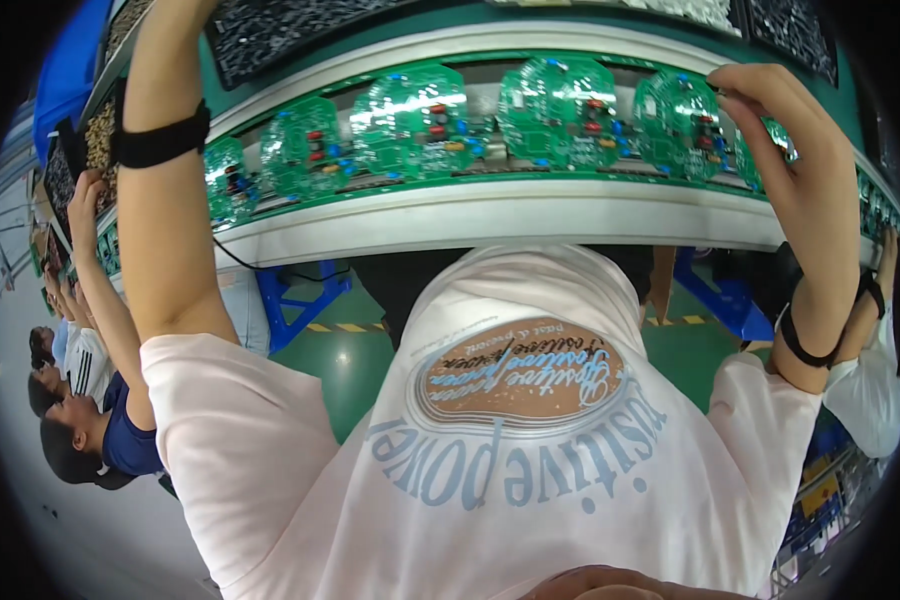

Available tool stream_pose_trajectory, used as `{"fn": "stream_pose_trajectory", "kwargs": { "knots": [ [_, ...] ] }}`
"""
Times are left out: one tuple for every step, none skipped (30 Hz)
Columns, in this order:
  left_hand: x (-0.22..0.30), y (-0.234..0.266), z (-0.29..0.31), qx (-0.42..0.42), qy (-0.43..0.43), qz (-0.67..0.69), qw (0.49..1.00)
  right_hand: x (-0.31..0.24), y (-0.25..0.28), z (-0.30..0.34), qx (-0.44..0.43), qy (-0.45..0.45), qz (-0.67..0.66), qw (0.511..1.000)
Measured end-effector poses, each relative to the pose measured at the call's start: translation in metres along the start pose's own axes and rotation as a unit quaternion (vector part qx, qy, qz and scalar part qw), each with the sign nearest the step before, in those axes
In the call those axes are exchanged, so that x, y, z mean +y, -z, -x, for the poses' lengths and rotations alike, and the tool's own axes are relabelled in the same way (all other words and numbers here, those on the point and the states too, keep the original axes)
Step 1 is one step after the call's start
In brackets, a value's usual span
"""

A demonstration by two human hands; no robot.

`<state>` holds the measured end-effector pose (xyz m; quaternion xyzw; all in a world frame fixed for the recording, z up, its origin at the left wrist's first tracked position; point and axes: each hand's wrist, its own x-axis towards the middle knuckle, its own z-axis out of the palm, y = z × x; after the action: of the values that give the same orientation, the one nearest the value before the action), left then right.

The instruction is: The person picks up electronic components from bins and inserts them into circuit boards on an assembly line by hand. They position and press the components into specific slots on the boards before reaching for more parts.

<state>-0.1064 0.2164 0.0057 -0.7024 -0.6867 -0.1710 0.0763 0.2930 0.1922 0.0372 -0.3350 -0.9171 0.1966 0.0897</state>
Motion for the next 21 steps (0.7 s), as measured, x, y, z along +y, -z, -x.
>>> {"fn": "stream_pose_trajectory", "kwargs": {
  "knots": [
    [-0.007,0.001,-0.005,-0.046,0.001,0.074,0.996,-0.002,0.003,-0.005,-0.013,0.016,0.0,1.0],
    [-0.007,0.005,-0.011,-0.091,-0.003,0.152,0.984,-0.003,0.006,-0.011,-0.008,0.017,0.007,1.0],
    [-0.007,0.006,-0.014,-0.083,-0.008,0.153,0.985,-0.001,0.006,-0.022,0.004,0.059,0.019,0.998],
    [-0.007,0.014,-0.001,-0.089,-0.003,0.146,0.985,0.001,-0.003,-0.042,0.014,0.12,0.015,0.993],
    [0.001,0.018,0.003,-0.092,-0.012,0.156,0.983,-0.001,-0.002,-0.054,0.024,0.164,0.026,0.986],
    [0.008,0.022,0.006,-0.095,-0.021,0.165,0.982,-0.012,-0.002,-0.069,0.027,0.167,0.032,0.985],
    [0.013,0.022,0.01,-0.089,-0.021,0.169,0.981,-0.028,-0.006,-0.088,0.022,0.144,0.0,0.989],
    [0.02,0.027,0.012,-0.069,-0.022,0.162,0.984,-0.033,-0.009,-0.103,0.021,0.133,-0.012,0.991],
    [0.027,0.031,0.014,-0.05,-0.022,0.154,0.987,-0.037,-0.011,-0.118,0.02,0.121,-0.025,0.992],
    [0.028,0.038,0.019,-0.041,-0.018,0.143,0.989,-0.034,-0.025,-0.133,0.044,0.146,-0.021,0.988],
    [0.032,0.036,0.021,-0.029,-0.02,0.144,0.989,-0.032,-0.03,-0.139,0.055,0.152,-0.011,0.987],
    [0.034,0.033,0.022,-0.01,-0.036,0.159,0.987,-0.031,-0.035,-0.145,0.066,0.158,-0.001,0.985],
    [0.036,0.029,0.023,0.008,-0.051,0.175,0.983,-0.032,-0.037,-0.147,0.071,0.146,0.006,0.987],
    [0.035,0.032,0.025,0.018,-0.053,0.18,0.982,-0.034,-0.04,-0.151,0.075,0.14,0.007,0.987],
    [0.035,0.034,0.028,0.028,-0.056,0.184,0.981,-0.036,-0.041,-0.153,0.076,0.138,0.007,0.987],
    [0.035,0.037,0.029,0.032,-0.05,0.171,0.983,-0.037,-0.042,-0.155,0.077,0.136,0.009,0.988],
    [0.034,0.04,0.03,0.034,-0.045,0.158,0.986,-0.039,-0.043,-0.156,0.083,0.137,0.026,0.987],
    [0.033,0.041,0.032,0.035,-0.042,0.153,0.987,-0.04,-0.044,-0.157,0.088,0.138,0.044,0.986],
    [0.031,0.041,0.033,0.035,-0.038,0.148,0.988,-0.042,-0.044,-0.158,0.089,0.138,0.053,0.985],
    [0.031,0.041,0.035,0.05,-0.034,0.19,0.98,-0.044,-0.046,-0.159,0.089,0.139,0.06,0.984],
    [0.031,0.041,0.037,0.065,-0.029,0.231,0.97,-0.046,-0.045,-0.161,0.089,0.141,0.071,0.984]
  ]
}}
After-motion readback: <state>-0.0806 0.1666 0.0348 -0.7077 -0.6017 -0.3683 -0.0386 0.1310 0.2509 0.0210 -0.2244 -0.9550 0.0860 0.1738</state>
